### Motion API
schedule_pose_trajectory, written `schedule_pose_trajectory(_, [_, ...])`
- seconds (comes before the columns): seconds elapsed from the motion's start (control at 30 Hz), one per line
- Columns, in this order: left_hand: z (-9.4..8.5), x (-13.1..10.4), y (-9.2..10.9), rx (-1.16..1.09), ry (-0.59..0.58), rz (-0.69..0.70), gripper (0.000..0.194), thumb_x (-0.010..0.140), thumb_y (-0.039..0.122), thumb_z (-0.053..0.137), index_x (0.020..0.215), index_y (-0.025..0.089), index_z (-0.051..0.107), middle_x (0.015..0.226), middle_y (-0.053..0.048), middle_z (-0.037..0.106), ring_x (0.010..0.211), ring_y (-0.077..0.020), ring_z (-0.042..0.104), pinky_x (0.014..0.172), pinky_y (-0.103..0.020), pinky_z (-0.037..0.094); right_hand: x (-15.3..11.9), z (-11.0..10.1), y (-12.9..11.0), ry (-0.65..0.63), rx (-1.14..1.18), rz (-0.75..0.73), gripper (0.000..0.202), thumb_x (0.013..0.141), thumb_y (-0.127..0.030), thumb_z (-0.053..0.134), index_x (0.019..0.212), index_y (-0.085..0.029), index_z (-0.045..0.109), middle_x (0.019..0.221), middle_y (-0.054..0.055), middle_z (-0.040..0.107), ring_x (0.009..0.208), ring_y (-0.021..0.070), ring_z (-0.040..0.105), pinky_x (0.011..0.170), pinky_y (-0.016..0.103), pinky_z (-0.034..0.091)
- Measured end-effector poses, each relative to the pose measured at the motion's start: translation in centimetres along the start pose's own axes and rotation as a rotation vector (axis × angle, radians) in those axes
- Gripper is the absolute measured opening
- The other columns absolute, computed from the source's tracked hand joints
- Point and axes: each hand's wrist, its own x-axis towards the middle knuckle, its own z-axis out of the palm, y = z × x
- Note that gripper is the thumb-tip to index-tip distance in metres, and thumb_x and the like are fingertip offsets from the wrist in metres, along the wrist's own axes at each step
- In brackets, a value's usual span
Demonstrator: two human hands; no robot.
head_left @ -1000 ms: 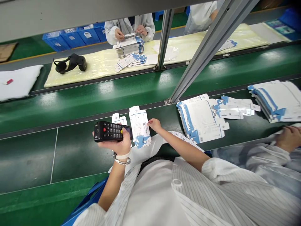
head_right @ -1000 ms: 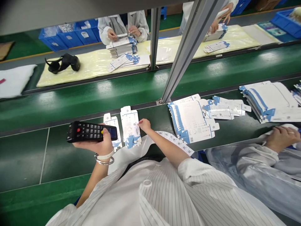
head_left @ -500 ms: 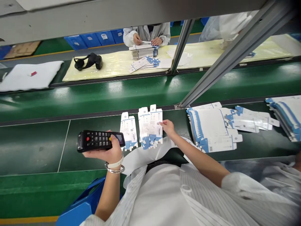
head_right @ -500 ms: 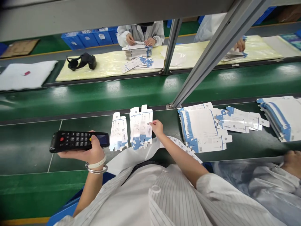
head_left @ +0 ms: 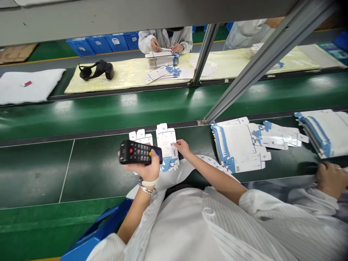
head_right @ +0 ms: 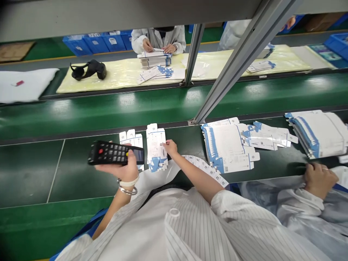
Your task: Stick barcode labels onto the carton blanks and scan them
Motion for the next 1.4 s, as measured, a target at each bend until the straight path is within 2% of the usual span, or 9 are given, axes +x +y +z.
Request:
schedule_pose_trajectory(0.1, [1.8, -1.0, -1.2, -0.056, -0.065, 0.098, 0.074, 0.072, 0.024, 0.059, 0.126, 0.026, 0.008, 0.121, -0.015, 0.037, 0.081, -0.0151, 0.061, 0.076, -0.038, 0.054, 0.7, -0.3, 1.6, -0.045, -0.016, 0.016, 0.015, 0.067, -0.025, 0.064, 0.078, -0.016, 0.061, 0.080, 0.003, 0.065, 0.077, 0.0167, 0.062, 0.068, 0.025, 0.045])
schedule_pose_trajectory(0.2, [2.6, -1.5, -2.0, -0.054, -0.097, 0.122, 0.074, 0.071, 0.020, 0.059, 0.126, 0.026, 0.010, 0.114, -0.012, 0.041, 0.082, -0.0149, 0.061, 0.077, -0.037, 0.053, 0.9, 0.0, 2.0, -0.048, -0.038, 0.026, 0.015, 0.066, -0.027, 0.065, 0.078, -0.017, 0.060, 0.080, 0.002, 0.066, 0.076, 0.0145, 0.062, 0.065, 0.023, 0.044])
schedule_pose_trajectory(0.43, [2.8, -1.4, -2.1, -0.007, -0.112, 0.158, 0.076, 0.069, 0.022, 0.058, 0.125, 0.022, 0.007, 0.115, -0.014, 0.037, 0.080, -0.0143, 0.060, 0.074, -0.037, 0.053, 1.0, 0.2, 1.5, -0.070, -0.157, 0.035, 0.042, 0.050, -0.041, 0.076, 0.079, -0.018, 0.056, 0.078, 0.002, 0.064, 0.070, 0.0169, 0.059, 0.054, 0.023, 0.039])
schedule_pose_trajectory(0.67, [-0.5, 1.5, -2.6, 0.071, -0.002, 0.229, 0.080, 0.066, 0.021, 0.060, 0.127, 0.020, 0.007, 0.134, -0.021, 0.014, 0.095, -0.0185, 0.056, 0.077, -0.037, 0.054, 1.1, -0.6, 1.6, -0.075, -0.196, 0.000, 0.017, 0.061, -0.032, 0.070, 0.065, -0.020, 0.058, 0.074, 0.001, 0.065, 0.068, 0.0159, 0.060, 0.055, 0.023, 0.039])
schedule_pose_trajectory(0.8, [-3.0, 2.7, -2.9, 0.105, 0.062, 0.251, 0.080, 0.064, 0.016, 0.062, 0.126, 0.019, 0.011, 0.133, -0.020, 0.016, 0.110, -0.0236, 0.048, 0.083, -0.040, 0.053, 1.1, -1.3, 2.1, -0.056, -0.174, -0.017, 0.011, 0.067, -0.031, 0.064, 0.067, -0.020, 0.061, 0.075, 0.000, 0.066, 0.071, 0.0150, 0.061, 0.059, 0.023, 0.042])
schedule_pose_trajectory(0.93, [-4.6, 3.0, -3.3, 0.125, 0.099, 0.265, 0.080, 0.065, 0.019, 0.065, 0.125, 0.020, 0.013, 0.131, -0.019, 0.017, 0.104, -0.0225, 0.052, 0.082, -0.042, 0.054, 0.8, -1.6, 1.9, -0.024, -0.170, -0.026, 0.015, 0.072, -0.033, 0.059, 0.076, -0.018, 0.060, 0.079, 0.001, 0.066, 0.074, 0.0145, 0.061, 0.061, 0.022, 0.043])
schedule_pose_trajectory(1.1, [-5.5, 2.8, -3.6, 0.119, 0.145, 0.215, 0.085, 0.061, 0.019, 0.069, 0.124, 0.022, 0.013, 0.132, -0.018, 0.018, 0.113, -0.0251, 0.046, 0.085, -0.043, 0.054, 0.3, -0.8, 0.8, -0.026, -0.204, 0.007, 0.046, 0.055, -0.039, 0.074, 0.090, -0.017, 0.057, 0.086, 0.005, 0.065, 0.075, 0.0188, 0.061, 0.056, 0.024, 0.041])
schedule_pose_trajectory(1.23, [-5.7, 2.8, -2.9, 0.116, 0.194, 0.147, 0.084, 0.059, 0.021, 0.071, 0.122, 0.022, 0.016, 0.131, -0.018, 0.018, 0.116, -0.0266, 0.044, 0.083, -0.040, 0.055, 0.1, -0.4, 0.7, -0.027, -0.195, 0.045, 0.030, 0.055, -0.032, 0.075, 0.075, -0.017, 0.057, 0.080, 0.004, 0.066, 0.071, 0.0185, 0.061, 0.056, 0.024, 0.041])
schedule_pose_trajectory(1.4, [-6.4, 3.5, -1.8, 0.122, 0.264, 0.167, 0.077, 0.059, 0.017, 0.067, 0.118, 0.020, 0.018, 0.127, -0.018, 0.022, 0.115, -0.0258, 0.045, 0.087, -0.041, 0.053, -1.4, -2.3, 0.2, -0.011, -0.059, 0.013, 0.018, 0.068, -0.031, 0.066, 0.072, -0.018, 0.054, 0.078, 0.004, 0.066, 0.076, 0.0189, 0.063, 0.059, 0.025, 0.046])
